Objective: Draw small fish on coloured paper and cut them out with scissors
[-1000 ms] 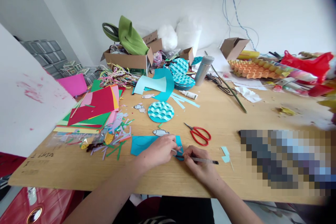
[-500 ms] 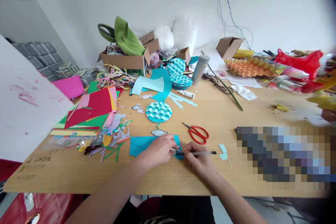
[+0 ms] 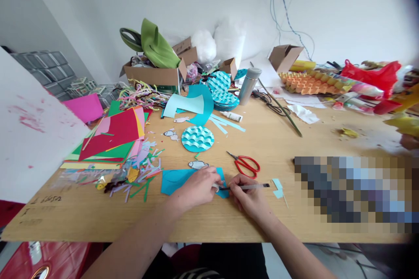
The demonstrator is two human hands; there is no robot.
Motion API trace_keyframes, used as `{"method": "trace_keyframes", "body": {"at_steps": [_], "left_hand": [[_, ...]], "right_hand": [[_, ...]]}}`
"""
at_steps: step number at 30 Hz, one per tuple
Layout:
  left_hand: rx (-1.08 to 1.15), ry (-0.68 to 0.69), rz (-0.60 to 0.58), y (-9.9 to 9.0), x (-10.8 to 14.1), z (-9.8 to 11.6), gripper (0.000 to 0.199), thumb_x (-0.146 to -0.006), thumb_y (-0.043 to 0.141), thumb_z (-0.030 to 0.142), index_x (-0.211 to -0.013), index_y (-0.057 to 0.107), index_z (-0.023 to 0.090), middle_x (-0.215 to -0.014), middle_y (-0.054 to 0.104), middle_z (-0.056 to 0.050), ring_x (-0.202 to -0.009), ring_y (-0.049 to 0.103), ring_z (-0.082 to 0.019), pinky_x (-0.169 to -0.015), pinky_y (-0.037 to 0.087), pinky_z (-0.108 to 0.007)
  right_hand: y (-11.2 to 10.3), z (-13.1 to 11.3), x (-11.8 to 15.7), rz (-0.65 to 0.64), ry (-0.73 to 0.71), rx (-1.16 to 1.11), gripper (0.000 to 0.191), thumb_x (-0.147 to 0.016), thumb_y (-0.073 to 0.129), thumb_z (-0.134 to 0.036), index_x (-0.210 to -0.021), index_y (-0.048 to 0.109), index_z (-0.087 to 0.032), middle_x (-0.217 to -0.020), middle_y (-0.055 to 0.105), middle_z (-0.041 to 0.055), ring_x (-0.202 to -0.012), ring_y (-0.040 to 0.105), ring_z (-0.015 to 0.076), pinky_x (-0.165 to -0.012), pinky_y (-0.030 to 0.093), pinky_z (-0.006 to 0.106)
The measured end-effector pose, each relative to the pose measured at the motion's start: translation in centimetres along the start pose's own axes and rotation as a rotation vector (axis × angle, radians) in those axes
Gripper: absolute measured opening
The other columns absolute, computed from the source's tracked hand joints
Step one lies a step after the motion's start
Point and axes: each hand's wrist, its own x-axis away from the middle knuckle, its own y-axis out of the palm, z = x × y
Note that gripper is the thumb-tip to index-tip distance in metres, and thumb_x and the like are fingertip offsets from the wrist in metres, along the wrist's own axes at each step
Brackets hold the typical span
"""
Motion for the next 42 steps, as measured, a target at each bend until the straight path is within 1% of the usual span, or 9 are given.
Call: {"method": "trace_keyframes", "body": {"at_steps": [5, 13, 16, 22, 25, 29, 34, 38, 42], "left_hand": [[-0.01, -0.021, -0.007, 0.0, 0.0, 0.0, 0.021, -0.083, 0.057, 0.007, -0.097, 0.07, 0.017, -0.096, 0.06, -0.005, -0.098, 0.056, -0.02, -0.087, 0.045, -0.03], [0.011, -0.022, -0.009, -0.2, 0.0, 0.1, 0.021, -0.082, 0.057, 0.006, -0.097, 0.069, 0.016, -0.098, 0.061, -0.005, -0.1, 0.056, -0.02, -0.088, 0.045, -0.03], [0.015, -0.024, -0.011, -0.2, 0.0, 0.1, 0.021, -0.083, 0.057, 0.006, -0.097, 0.069, 0.017, -0.099, 0.061, -0.006, -0.1, 0.057, -0.02, -0.088, 0.045, -0.03], [0.016, -0.017, -0.005, 0.0, 0.0, -0.1, 0.02, -0.084, 0.056, 0.007, -0.096, 0.069, 0.017, -0.099, 0.061, -0.005, -0.101, 0.057, -0.02, -0.088, 0.046, -0.031], [-0.016, 0.006, 0.01, 0.2, 0.2, -0.1, 0.021, -0.084, 0.055, 0.007, -0.096, 0.069, 0.018, -0.1, 0.06, -0.005, -0.1, 0.057, -0.02, -0.089, 0.046, -0.031], [-0.129, 0.077, 0.044, 0.6, 0.7, 0.1, 0.022, -0.088, 0.05, 0.007, -0.096, 0.068, 0.017, -0.097, 0.059, -0.005, -0.099, 0.055, -0.02, -0.09, 0.046, -0.032], [-0.304, 0.125, 0.051, 1.1, 1.2, 0.7, 0.024, -0.092, 0.044, 0.007, -0.099, 0.066, 0.015, -0.097, 0.059, -0.006, -0.097, 0.054, -0.021, -0.094, 0.044, -0.035], [-0.431, 0.139, 0.052, 1.8, 1.5, 1.1, 0.025, -0.095, 0.042, 0.009, -0.109, 0.062, 0.012, -0.102, 0.059, -0.007, -0.098, 0.053, -0.023, -0.086, 0.048, -0.036], [-0.509, 0.148, 0.049, 2.3, 1.7, 1.3, 0.024, -0.094, 0.043, 0.01, -0.111, 0.06, 0.012, -0.103, 0.06, -0.007, -0.097, 0.053, -0.022, -0.082, 0.047, -0.036]], "right_hand": [[0.1, -0.2, 0.0, 0.012, 0.035, -0.029, 0.02, -0.077, 0.06, -0.036, -0.068, 0.05, -0.021, -0.048, 0.05, -0.0056, -0.032, 0.04, 0.0066, -0.031, 0.03, 0.018], [0.1, 0.2, 0.1, 0.013, -0.028, 0.027, 0.023, -0.083, 0.056, -0.038, -0.07, 0.049, -0.021, -0.049, 0.049, -0.0058, -0.033, 0.042, 0.0077, -0.032, 0.031, 0.019], [0.0, 0.4, 0.2, 0.014, -0.109, 0.134, 0.022, -0.087, 0.052, -0.034, -0.07, 0.051, -0.021, -0.051, 0.05, -0.0046, -0.036, 0.043, 0.0085, -0.035, 0.033, 0.02], [0.0, -0.1, 0.5, 0.055, -0.358, 0.414, 0.021, -0.086, 0.05, -0.023, -0.066, 0.051, -0.02, -0.056, 0.05, -0.0025, -0.049, 0.046, 0.0112, -0.046, 0.035, 0.023], [0.0, -0.4, 0.7, 0.066, -0.409, 0.464, 0.021, -0.086, 0.049, -0.021, -0.065, 0.05, -0.021, -0.056, 0.05, -0.0028, -0.049, 0.045, 0.011, -0.047, 0.034, 0.023], [-0.1, -0.7, 0.8, 0.077, -0.424, 0.47, 0.021, -0.086, 0.049, -0.02, -0.065, 0.049, -0.021, -0.054, 0.049, -0.0036, -0.047, 0.043, 0.0103, -0.046, 0.033, 0.023], [-0.1, -0.7, 0.8, 0.101, -0.446, 0.476, 0.019, -0.083, 0.049, -0.019, -0.064, 0.05, -0.021, -0.053, 0.05, -0.0036, -0.046, 0.044, 0.0103, -0.044, 0.033, 0.023], [-0.2, -0.8, 0.8, 0.126, -0.405, 0.457, 0.019, -0.082, 0.05, -0.019, -0.063, 0.049, -0.022, -0.052, 0.052, -0.003, -0.045, 0.045, 0.0109, -0.044, 0.033, 0.023], [-0.2, -0.8, 0.8, 0.151, -0.364, 0.41, 0.019, -0.08, 0.05, -0.021, -0.061, 0.049, -0.022, -0.052, 0.053, -0.0021, -0.046, 0.046, 0.0119, -0.044, 0.033, 0.024]]}}
